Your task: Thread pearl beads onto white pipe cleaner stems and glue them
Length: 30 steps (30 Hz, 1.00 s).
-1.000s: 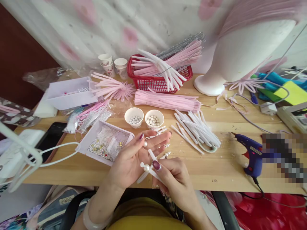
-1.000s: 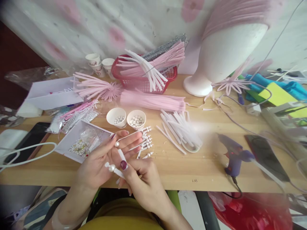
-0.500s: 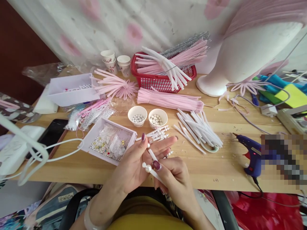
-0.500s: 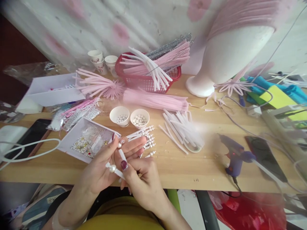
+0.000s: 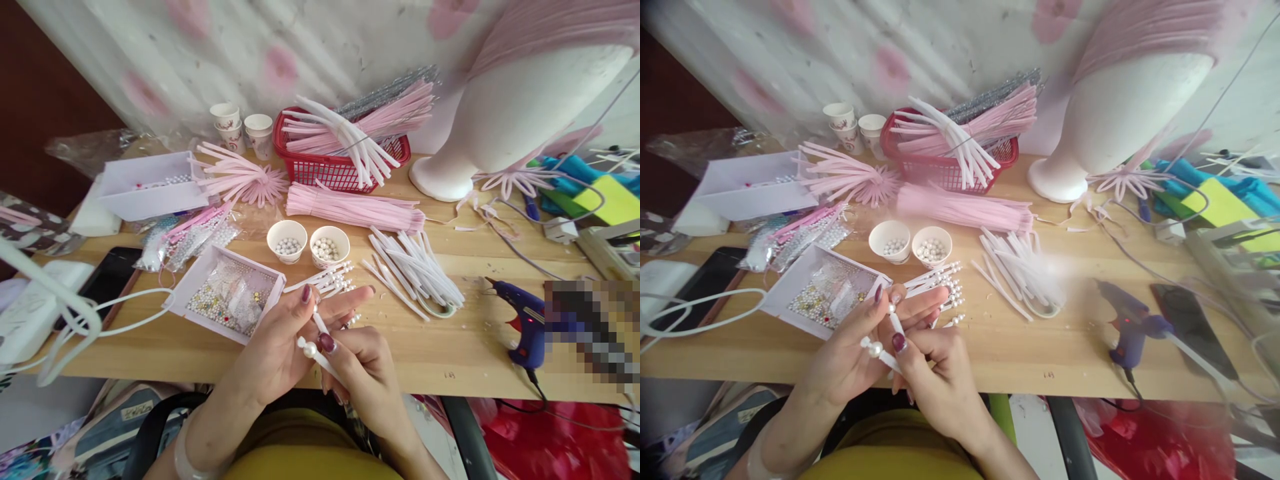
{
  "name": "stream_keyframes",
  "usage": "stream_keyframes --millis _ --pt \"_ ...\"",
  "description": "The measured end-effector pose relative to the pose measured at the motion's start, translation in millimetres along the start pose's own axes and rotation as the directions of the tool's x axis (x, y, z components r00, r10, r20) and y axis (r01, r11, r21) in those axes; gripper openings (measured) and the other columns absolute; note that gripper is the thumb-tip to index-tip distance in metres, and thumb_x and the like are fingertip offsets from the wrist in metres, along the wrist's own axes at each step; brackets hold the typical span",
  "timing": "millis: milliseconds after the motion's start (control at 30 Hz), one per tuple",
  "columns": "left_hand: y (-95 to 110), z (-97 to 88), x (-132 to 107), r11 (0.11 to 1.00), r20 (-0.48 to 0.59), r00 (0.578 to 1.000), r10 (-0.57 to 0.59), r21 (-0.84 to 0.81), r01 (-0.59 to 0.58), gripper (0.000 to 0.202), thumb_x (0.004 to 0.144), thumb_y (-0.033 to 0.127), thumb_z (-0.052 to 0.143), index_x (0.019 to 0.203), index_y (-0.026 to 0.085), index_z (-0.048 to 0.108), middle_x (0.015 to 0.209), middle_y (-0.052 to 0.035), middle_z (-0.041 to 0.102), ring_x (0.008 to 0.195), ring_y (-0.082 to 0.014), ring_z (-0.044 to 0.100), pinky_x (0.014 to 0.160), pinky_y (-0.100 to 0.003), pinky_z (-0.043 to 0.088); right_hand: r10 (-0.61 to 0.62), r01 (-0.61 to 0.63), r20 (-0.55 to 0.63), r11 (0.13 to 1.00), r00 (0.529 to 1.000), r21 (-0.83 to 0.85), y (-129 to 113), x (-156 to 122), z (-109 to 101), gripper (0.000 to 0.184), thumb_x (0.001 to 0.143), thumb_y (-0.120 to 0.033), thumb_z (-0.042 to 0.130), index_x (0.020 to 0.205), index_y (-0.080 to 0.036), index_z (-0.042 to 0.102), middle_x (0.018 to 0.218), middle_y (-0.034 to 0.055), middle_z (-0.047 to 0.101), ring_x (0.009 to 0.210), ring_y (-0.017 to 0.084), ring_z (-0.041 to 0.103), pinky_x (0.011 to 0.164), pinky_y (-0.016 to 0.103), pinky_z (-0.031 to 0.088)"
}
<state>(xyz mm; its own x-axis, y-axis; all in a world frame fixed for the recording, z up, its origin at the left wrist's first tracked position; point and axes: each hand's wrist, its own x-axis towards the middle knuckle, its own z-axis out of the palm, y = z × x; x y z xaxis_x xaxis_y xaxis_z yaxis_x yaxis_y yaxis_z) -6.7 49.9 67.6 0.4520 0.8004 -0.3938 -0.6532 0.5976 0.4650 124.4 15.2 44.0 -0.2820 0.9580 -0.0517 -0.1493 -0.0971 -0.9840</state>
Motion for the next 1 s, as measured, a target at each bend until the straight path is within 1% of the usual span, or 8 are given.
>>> stream_keyframes --millis 200,367,567,633,700,767,867,1000 --pt "-2.0 -3.8 5.1 0.999 0.067 0.997 -0.042 -0.010 0.043 0.033 0.074 0.039 0.093 0.073 0.021 0.066 0.103 -0.0055 0.084 0.065 -0.0150 0.073 0.046 -0.020 0.053 0.003 -0.003 0.006 1.000 1.000 -0.027 0.5 -1.0 -4.4 0.051 0.108 -0.045 0.049 0.063 -0.020 0.053 0.050 -0.0060 0.044 0.042 0.008 0.038 0.046 0.024 0.032" --pt "-8.1 -7.2 8.3 0.999 0.073 0.997 0.034 0.021 -0.035 0.018 0.076 0.036 0.092 0.078 0.022 0.081 0.103 -0.0052 0.085 0.098 -0.0147 0.077 0.090 -0.021 0.058 0.020 -0.021 0.041 1.000 0.999 0.014 6.0 -1.2 -5.0 0.045 0.110 -0.046 0.047 0.072 -0.021 0.049 0.051 -0.0077 0.044 0.043 0.009 0.038 0.047 0.023 0.034" --pt "6.4 -6.6 5.5 0.918 -0.010 0.978 0.207 0.347 -0.191 0.029 0.090 0.048 0.076 0.098 0.022 0.086 0.111 -0.0088 0.084 0.104 -0.0219 0.076 0.093 -0.028 0.057 0.049 -0.052 0.023 0.987 0.999 0.154 18.1 0.5 -16.2 0.046 0.108 -0.055 0.048 0.077 -0.021 0.052 0.054 -0.0098 0.033 0.046 0.009 0.026 0.045 0.024 0.022" --pt "29.3 -6.1 7.4 0.690 -0.022 0.907 0.421 0.657 -0.304 0.028 0.096 0.045 0.069 0.102 0.023 0.084 0.115 -0.0085 0.082 0.108 -0.0235 0.074 0.094 -0.029 0.056 0.059 -0.061 0.018 0.980 0.998 0.188 22.4 0.5 -25.9 0.045 0.107 -0.057 0.049 0.082 -0.021 0.056 0.058 -0.0095 0.031 0.048 0.010 0.024 0.045 0.025 0.020" --pt "56.9 -5.9 15.4 0.286 0.051 0.802 0.595 0.919 -0.271 0.021 0.096 0.034 0.066 0.106 0.023 0.081 0.114 -0.0077 0.081 0.107 -0.0243 0.073 0.094 -0.030 0.054 0.051 -0.054 0.021 0.981 0.998 0.187 26.6 0.8 -36.3 0.041 0.106 -0.056 0.051 0.086 -0.021 0.058 0.061 -0.0090 0.031 0.050 0.010 0.022 0.045 0.025 0.020" --pt "81.2 -6.6 31.0 -0.177 0.162 0.812 0.561 0.982 -0.074 0.027 0.099 0.020 0.055 0.110 0.024 0.078 0.118 -0.0076 0.080 0.112 -0.0264 0.070 0.098 -0.035 0.051 0.036 -0.038 0.019 0.987 0.999 0.156 30.3 1.1 -45.0 0.039 0.105 -0.055 0.054 0.087 -0.021 0.058 0.064 -0.0081 0.033 0.051 0.011 0.023 0.046 0.026 0.020" --pt "100.0 -9.4 63.5 -0.348 0.120 0.910 0.397 0.937 0.029 0.012 0.093 0.017 0.067 0.096 0.018 0.078 0.103 -0.0095 0.079 0.099 -0.0270 0.071 0.095 -0.041 0.055 0.010 -0.009 -0.010 0.996 1.000 0.091 34.1 0.6 -52.9 0.042 0.103 -0.058 0.055 0.083 -0.021 0.058 0.066 -0.0066 0.034 0.054 0.012 0.025 0.048 0.027 0.021" --pt "99.2 -12.6 99.6 -0.555 -0.006 0.980 0.201 0.823 0.119 0.034 0.098 0.036 0.068 0.127 0.017 0.065 0.127 -0.0101 0.069 0.106 -0.0250 0.070 0.090 -0.047 0.061 0.030 -0.028 -0.048 0.999 0.998 0.042 37.5 -2.6 -57.1 0.046 0.102 -0.063 0.054 0.082 -0.021 0.058 0.066 -0.0062 0.034 0.054 0.012 0.027 0.047 0.028 0.021"
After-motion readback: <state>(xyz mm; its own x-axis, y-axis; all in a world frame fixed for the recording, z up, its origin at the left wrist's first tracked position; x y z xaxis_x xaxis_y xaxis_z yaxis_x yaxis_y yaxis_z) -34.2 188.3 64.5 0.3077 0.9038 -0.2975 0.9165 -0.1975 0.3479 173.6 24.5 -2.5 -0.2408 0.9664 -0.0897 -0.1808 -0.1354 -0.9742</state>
